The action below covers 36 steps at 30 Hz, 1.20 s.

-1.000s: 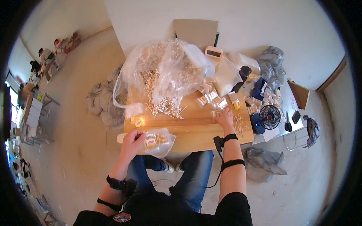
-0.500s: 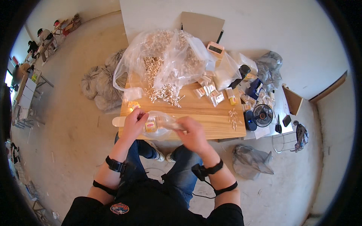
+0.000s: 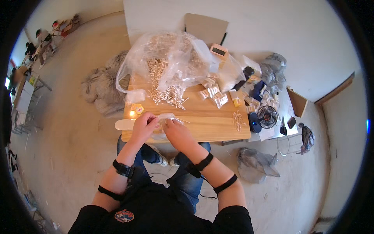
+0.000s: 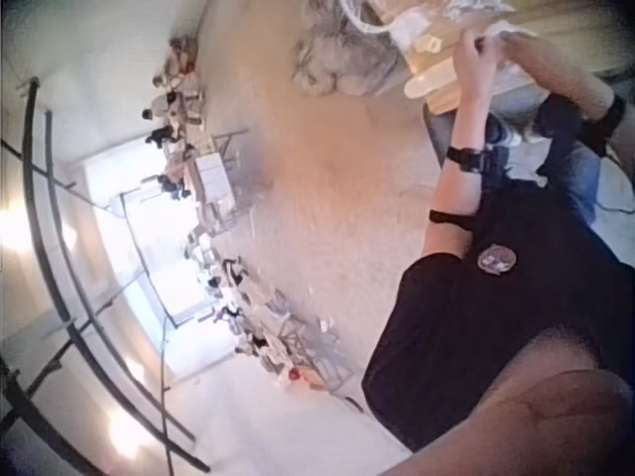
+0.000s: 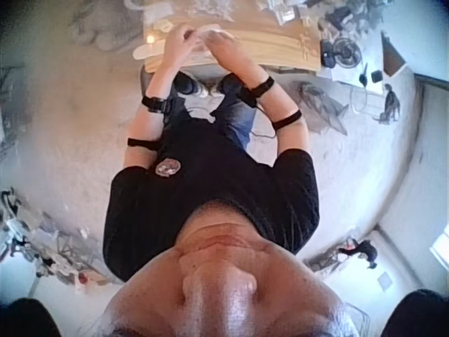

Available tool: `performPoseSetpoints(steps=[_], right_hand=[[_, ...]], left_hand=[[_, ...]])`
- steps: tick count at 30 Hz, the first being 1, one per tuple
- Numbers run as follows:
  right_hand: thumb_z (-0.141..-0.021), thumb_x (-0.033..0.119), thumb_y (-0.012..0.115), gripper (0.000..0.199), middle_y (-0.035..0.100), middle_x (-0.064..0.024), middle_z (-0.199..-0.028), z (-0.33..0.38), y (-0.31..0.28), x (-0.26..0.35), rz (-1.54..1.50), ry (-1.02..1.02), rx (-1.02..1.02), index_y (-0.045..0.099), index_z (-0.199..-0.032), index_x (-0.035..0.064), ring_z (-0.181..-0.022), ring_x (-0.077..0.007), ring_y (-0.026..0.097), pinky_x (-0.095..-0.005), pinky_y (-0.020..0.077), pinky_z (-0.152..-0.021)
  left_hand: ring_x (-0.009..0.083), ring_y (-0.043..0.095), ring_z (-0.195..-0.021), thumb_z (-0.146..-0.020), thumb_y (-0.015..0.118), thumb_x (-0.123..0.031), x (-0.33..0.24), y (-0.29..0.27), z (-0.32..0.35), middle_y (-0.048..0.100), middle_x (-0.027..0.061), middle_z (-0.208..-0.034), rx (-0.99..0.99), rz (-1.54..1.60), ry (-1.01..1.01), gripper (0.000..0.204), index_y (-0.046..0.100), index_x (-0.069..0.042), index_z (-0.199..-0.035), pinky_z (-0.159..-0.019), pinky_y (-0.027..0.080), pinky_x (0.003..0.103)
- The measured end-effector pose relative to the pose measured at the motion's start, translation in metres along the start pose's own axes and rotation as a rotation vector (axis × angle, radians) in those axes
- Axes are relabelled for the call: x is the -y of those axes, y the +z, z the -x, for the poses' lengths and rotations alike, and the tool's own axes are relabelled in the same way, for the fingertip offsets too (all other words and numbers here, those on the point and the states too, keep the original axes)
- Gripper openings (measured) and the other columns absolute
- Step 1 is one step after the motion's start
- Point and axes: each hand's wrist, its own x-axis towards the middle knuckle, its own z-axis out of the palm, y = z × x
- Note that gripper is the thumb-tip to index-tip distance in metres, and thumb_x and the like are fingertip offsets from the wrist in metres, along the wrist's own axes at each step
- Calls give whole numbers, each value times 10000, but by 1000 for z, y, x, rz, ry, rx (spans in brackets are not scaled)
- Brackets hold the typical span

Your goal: Counting and packaging cotton swabs into small plastic bags.

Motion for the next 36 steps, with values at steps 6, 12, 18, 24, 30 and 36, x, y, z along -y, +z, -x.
performPoseSetpoints(steps=[6,12,18,24,30,36], right_hand=[[-755,30,555,327,571,-106,-991,-10,11,-5,-44,105,180,583,-1081,25,-824,-313,596,-416,499,-669],[-749,20,591,271,616,-114,-913,1,-23,-34,-295,-37,-69,625,-1015,61,-740,-329,605,-430,499,-651],[-781,39,613,392,597,-184,-1108,35,21,-193,-106,527,-168,595,-1168,98,-1029,-371,566,-429,476,-876],[-778,83,644,722,301,-202,-1472,72,56,-300,82,876,153,358,-1429,206,-1306,-428,357,-449,372,-1053],[-781,89,645,636,356,-233,-1414,82,67,-319,73,820,138,411,-1369,150,-1286,-420,379,-461,388,-1031],[-814,105,609,371,509,-217,-1208,83,61,-278,81,808,274,508,-1169,78,-1156,-413,476,-484,424,-955]], left_hand=[[217,595,-606,-841,655,-171,-4,4,3,598,106,-660,-1,-145,17,169,563,-32,-814,-561,451,343],[178,595,-588,-859,643,-126,-18,-8,1,586,85,-639,-28,-146,-7,153,548,-19,-803,-548,448,311],[135,599,-570,-873,633,-109,-29,-12,2,593,72,-635,0,-137,-3,141,541,-17,-821,-532,455,277],[169,598,-591,-856,659,-143,-28,-21,6,611,84,-663,-11,-208,-61,155,574,-16,-830,-560,462,300],[153,568,-595,-848,667,-140,-22,-25,7,600,89,-662,-30,-183,-74,152,585,-13,-836,-560,448,293],[121,533,-604,-855,662,-145,-26,-26,5,580,55,-666,-41,-203,-81,157,579,-13,-837,-567,437,273]])
